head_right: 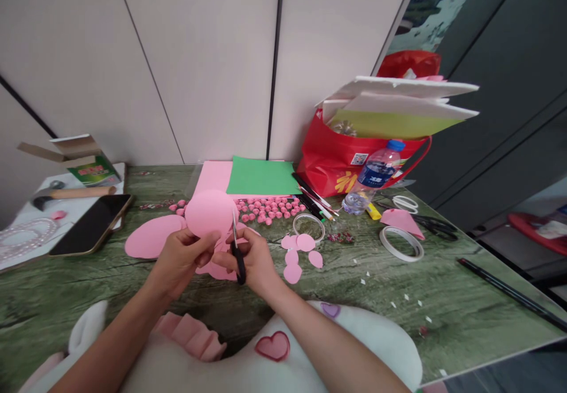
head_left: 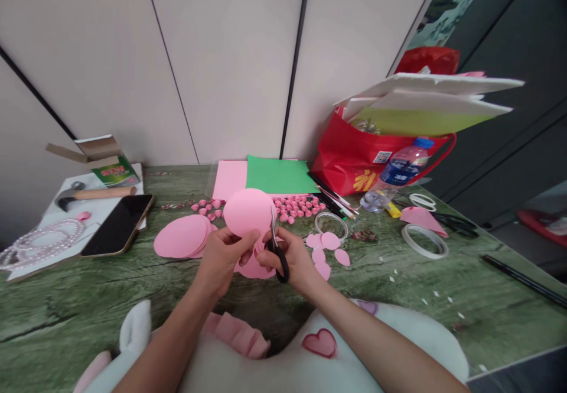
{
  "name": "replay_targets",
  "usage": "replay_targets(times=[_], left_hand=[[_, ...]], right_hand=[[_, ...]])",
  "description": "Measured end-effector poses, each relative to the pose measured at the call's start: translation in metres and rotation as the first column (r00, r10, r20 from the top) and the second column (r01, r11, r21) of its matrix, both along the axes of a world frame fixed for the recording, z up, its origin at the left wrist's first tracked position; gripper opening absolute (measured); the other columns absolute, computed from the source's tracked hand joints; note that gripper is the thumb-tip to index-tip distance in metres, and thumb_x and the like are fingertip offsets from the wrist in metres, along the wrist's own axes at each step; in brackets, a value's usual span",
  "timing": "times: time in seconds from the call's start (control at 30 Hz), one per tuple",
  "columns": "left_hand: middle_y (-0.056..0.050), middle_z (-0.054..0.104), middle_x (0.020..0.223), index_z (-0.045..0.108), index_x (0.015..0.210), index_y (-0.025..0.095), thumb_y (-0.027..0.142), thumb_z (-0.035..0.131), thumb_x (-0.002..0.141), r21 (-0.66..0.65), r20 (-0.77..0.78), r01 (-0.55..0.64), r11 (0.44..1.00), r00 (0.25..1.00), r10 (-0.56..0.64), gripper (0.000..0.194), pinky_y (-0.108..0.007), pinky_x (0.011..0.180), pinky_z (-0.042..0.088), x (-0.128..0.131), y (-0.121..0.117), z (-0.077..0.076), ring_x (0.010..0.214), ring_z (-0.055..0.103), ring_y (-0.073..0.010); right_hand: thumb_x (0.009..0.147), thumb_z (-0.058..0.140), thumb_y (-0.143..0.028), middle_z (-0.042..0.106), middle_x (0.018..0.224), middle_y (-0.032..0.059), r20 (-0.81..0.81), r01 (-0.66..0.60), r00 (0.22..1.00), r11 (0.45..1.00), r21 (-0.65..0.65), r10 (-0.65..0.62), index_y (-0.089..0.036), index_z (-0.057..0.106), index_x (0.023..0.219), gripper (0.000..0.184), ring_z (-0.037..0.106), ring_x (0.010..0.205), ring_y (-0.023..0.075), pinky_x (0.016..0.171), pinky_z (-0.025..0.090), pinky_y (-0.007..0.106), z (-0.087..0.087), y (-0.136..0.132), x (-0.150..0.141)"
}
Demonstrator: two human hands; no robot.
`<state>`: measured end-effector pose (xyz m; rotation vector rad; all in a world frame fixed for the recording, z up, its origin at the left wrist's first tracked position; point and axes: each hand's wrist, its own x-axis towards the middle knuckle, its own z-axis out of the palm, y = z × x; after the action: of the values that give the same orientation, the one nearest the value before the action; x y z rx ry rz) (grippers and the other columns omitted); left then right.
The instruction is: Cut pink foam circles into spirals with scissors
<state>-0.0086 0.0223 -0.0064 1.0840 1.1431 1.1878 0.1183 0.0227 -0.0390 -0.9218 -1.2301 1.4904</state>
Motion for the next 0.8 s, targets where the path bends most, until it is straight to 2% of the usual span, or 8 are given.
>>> replay_targets(times=[0.2,0.33,0.47,0.67,0.8], left_hand=[[0.002,0.052,0.049,0.053,0.057,0.013,0.027,0.061,0.063,0.009,0.109,0.044,0.999,0.993,-0.045,0.018,-0.02,0.036,0.032,0.0011,0.0,0.0031,0.037,0.043,-0.0066],[0.003,0.05,0.045,0.053,0.054,0.013,0.026,0.061,0.064,0.02,0.124,0.025,0.999,0.992,-0.027,0.018,-0.018,0.035,0.03,0.0011,0.0006,0.0036,0.036,0.04,-0.005],[0.005,0.044,0.038,0.051,0.047,0.013,0.024,0.064,0.061,0.008,0.074,-0.019,1.0,0.997,0.018,0.022,-0.018,0.034,0.025,0.0007,0.0006,0.0032,0.034,0.035,-0.0036],[0.005,0.042,0.035,0.051,0.047,0.013,0.027,0.064,0.06,-0.014,-0.03,-0.001,1.0,1.0,0.001,0.023,-0.018,0.033,0.021,-0.0002,-0.0001,-0.0001,0.033,0.032,-0.0038],[0.005,0.042,0.036,0.051,0.048,0.013,0.028,0.063,0.061,0.012,-0.054,0.005,1.0,0.999,-0.004,0.022,-0.018,0.035,0.021,-0.0003,0.0005,-0.0018,0.034,0.033,-0.0041]], right_hand=[[0.051,0.071,-0.034,0.049,0.045,-0.007,0.003,-0.001,1.0,1.0,-0.004,0.001,-0.018,0.044,0.071,0.038,0.044,0.035,0.0062,0.035,0.034,0.017,0.0003,-0.0008,-0.0004],[0.051,0.071,-0.035,0.047,0.044,-0.0079,-0.013,-0.03,0.999,0.999,-0.014,0.03,-0.018,0.043,0.07,0.038,0.042,0.034,0.0058,0.034,0.034,0.017,-0.0005,-0.0025,-0.003],[0.051,0.071,-0.033,0.049,0.046,-0.007,-0.017,-0.057,0.998,0.998,-0.002,0.057,-0.018,0.043,0.072,0.038,0.042,0.037,0.006,0.036,0.033,0.017,-0.0003,-0.0037,-0.0046],[0.048,0.073,-0.029,0.05,0.057,-0.0068,-0.072,0.008,0.997,1.0,0.009,-0.007,-0.02,0.037,0.082,0.05,0.044,0.047,0.0069,0.045,0.035,0.019,0.003,-0.0024,-0.0027],[0.046,0.074,-0.031,0.048,0.057,-0.007,-0.076,0.021,0.997,1.0,0.01,-0.02,-0.021,0.036,0.078,0.051,0.043,0.048,0.0071,0.045,0.034,0.019,0.0058,-0.0016,-0.0024]])
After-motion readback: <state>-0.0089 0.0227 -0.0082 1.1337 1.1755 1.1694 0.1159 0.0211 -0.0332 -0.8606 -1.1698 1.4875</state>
